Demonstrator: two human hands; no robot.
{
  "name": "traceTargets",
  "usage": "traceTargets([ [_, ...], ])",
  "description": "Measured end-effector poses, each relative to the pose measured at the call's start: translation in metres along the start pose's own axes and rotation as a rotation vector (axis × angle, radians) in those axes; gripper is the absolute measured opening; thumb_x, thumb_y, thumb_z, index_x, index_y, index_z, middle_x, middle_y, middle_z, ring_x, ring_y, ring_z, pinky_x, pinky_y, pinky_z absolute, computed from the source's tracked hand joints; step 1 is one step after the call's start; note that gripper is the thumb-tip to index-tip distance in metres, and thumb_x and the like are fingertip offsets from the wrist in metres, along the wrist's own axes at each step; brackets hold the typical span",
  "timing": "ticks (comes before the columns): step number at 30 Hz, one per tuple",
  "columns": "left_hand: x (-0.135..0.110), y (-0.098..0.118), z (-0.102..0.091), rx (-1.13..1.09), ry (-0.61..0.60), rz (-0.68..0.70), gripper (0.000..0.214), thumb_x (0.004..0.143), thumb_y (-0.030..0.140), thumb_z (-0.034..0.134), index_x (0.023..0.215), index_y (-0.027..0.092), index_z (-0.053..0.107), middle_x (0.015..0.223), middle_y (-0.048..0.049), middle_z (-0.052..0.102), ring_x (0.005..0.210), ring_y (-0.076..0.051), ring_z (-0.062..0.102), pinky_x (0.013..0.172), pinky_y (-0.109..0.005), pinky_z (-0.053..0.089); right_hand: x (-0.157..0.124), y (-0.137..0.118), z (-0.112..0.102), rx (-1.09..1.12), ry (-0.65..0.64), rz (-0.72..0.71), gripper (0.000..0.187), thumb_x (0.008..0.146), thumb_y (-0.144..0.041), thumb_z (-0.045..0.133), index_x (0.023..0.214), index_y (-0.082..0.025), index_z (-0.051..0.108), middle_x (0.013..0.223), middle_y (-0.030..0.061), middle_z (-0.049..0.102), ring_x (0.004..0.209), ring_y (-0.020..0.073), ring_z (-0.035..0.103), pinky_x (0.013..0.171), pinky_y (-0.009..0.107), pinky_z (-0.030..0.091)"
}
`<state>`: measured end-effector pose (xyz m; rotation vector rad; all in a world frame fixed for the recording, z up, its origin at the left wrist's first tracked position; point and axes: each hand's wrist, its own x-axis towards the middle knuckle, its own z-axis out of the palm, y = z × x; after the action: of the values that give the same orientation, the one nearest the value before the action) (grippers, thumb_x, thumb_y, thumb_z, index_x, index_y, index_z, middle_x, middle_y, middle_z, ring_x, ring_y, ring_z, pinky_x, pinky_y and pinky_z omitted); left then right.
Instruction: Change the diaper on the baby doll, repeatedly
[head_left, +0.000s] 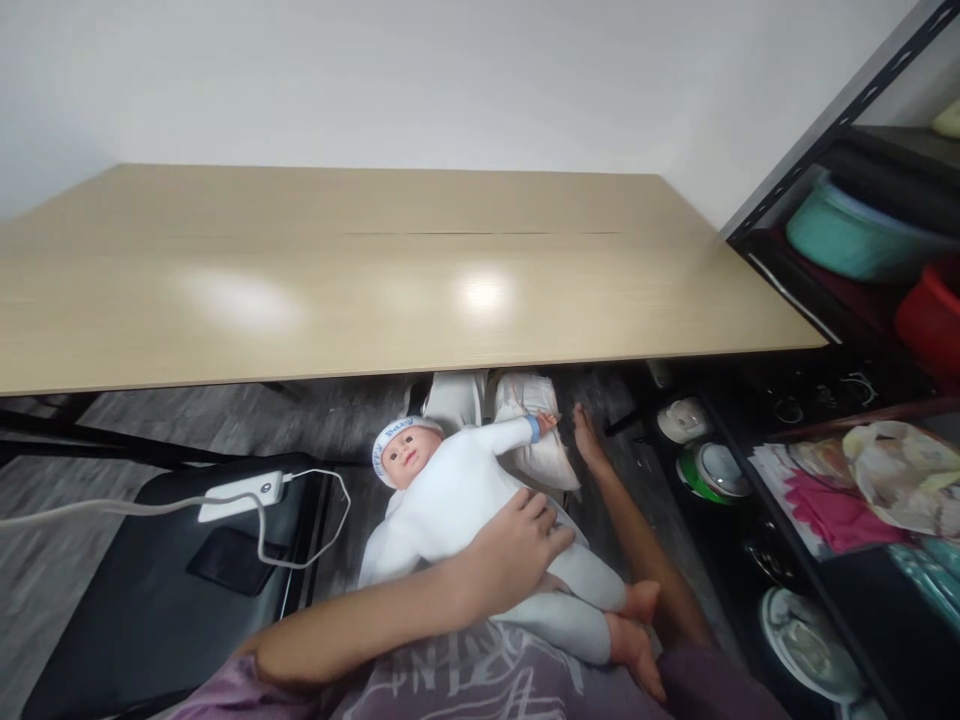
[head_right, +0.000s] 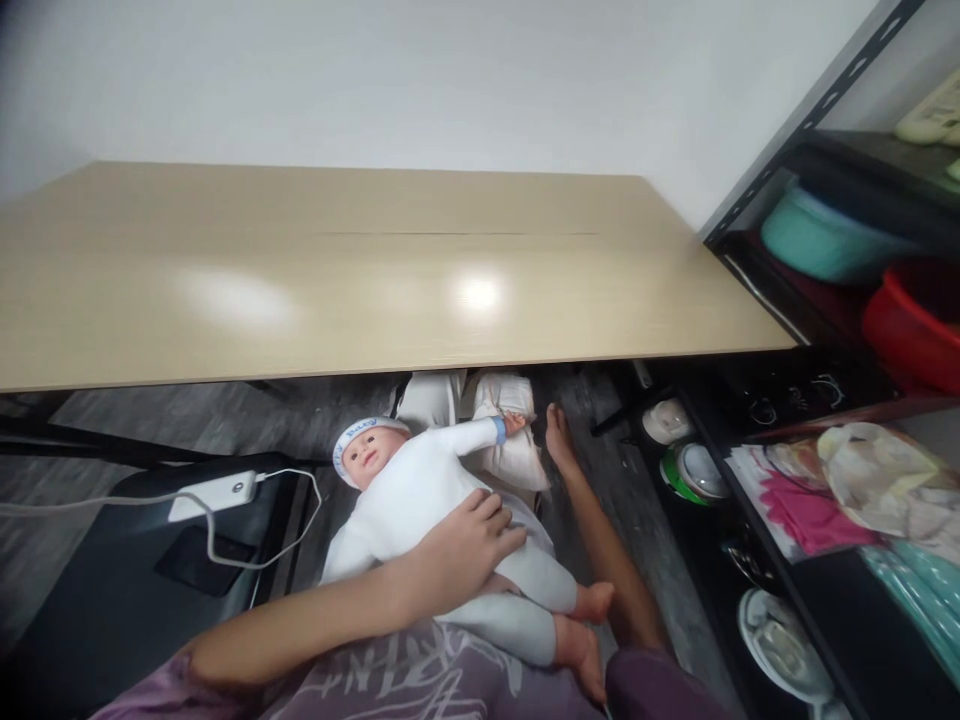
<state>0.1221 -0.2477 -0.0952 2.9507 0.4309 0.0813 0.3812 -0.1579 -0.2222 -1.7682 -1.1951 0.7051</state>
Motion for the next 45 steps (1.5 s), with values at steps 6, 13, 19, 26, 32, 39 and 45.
traceTargets([
  [6, 0.001, 0.000, -0.002, 0.003, 0.018, -0.025, 0.059, 0.097, 0.073, 0.080, 0.117, 0.018, 0.070, 0.108, -0.0102, 0.075, 0.105, -0.031, 0.065, 0.091, -0.043, 0.046, -0.020, -0.058, -0.020, 0.009, -0.153, -0.271, 0.049, 0.112, -0.061, 0.049, 0.133, -0.024, 0.073, 0.141, 0.0136, 0.075, 0.137, 0.0317, 0.067, 0.124, 0.051, 0.048],
  [13, -0.011, -0.007, -0.019, -0.203, 0.124, -0.060, 0.058, 0.102, 0.066, 0.076, 0.131, 0.016, 0.068, 0.124, -0.0119, 0.073, 0.115, -0.033, 0.066, 0.106, -0.047, 0.051, -0.040, -0.122, 0.023, -0.474, -0.624, -0.691, 0.046, 0.103, -0.023, 0.070, 0.149, -0.021, 0.064, 0.142, 0.0138, 0.071, 0.134, 0.0325, 0.063, 0.123, 0.052, 0.047],
  [19, -0.085, -0.011, -0.021, -0.402, 0.466, -0.202, 0.037, 0.114, 0.039, 0.064, 0.149, 0.030, 0.057, 0.144, -0.0106, 0.072, 0.139, -0.030, 0.065, 0.118, -0.048, 0.055, -0.033, -0.145, 0.036, -0.603, -0.671, -0.809, 0.017, 0.105, -0.019, 0.066, 0.122, -0.018, 0.070, 0.123, 0.0117, 0.070, 0.117, 0.0283, 0.064, 0.104, 0.041, 0.055],
  [26, -0.199, -0.007, 0.048, -0.403, 0.594, -1.093, 0.069, 0.094, 0.059, 0.081, 0.145, 0.021, 0.055, 0.142, -0.0191, 0.068, 0.130, -0.042, 0.072, 0.108, -0.064, 0.063, -0.049, -0.163, 0.017, -0.489, -0.597, -0.802, 0.026, 0.104, -0.022, 0.069, 0.129, -0.024, 0.070, 0.137, 0.0120, 0.068, 0.124, 0.0292, 0.066, 0.101, 0.040, 0.056],
  [32, -0.184, -0.003, 0.040, -0.584, 0.428, -1.194, 0.072, 0.086, 0.052, 0.077, 0.146, 0.019, 0.056, 0.140, -0.0168, 0.076, 0.125, -0.041, 0.078, 0.105, -0.059, 0.066, -0.067, -0.178, -0.011, -0.400, -0.552, -0.705, 0.026, 0.104, -0.028, 0.065, 0.130, -0.027, 0.069, 0.122, 0.0078, 0.078, 0.108, 0.0284, 0.076, 0.090, 0.037, 0.057],
  [39, -0.159, -0.047, -0.031, -0.387, 0.469, -0.915, 0.066, 0.087, 0.046, 0.077, 0.145, 0.022, 0.057, 0.136, -0.0147, 0.078, 0.118, -0.039, 0.080, 0.100, -0.053, 0.065, -0.064, -0.207, -0.088, -0.433, -0.366, -0.543, 0.030, 0.089, -0.029, 0.068, 0.119, -0.032, 0.069, 0.104, 0.0025, 0.083, 0.090, 0.0298, 0.079, 0.077, 0.036, 0.054],
  [45, -0.111, -0.135, -0.106, -0.181, 0.331, -0.803, 0.073, 0.088, 0.049, 0.074, 0.152, 0.022, 0.053, 0.140, -0.0150, 0.076, 0.116, -0.040, 0.077, 0.097, -0.048, 0.058, 0.000, -0.202, -0.089, -0.593, -0.136, -0.543, 0.030, 0.092, -0.040, 0.071, 0.119, -0.028, 0.070, 0.097, 0.0080, 0.083, 0.088, 0.0356, 0.078, 0.071, 0.035, 0.047],
])
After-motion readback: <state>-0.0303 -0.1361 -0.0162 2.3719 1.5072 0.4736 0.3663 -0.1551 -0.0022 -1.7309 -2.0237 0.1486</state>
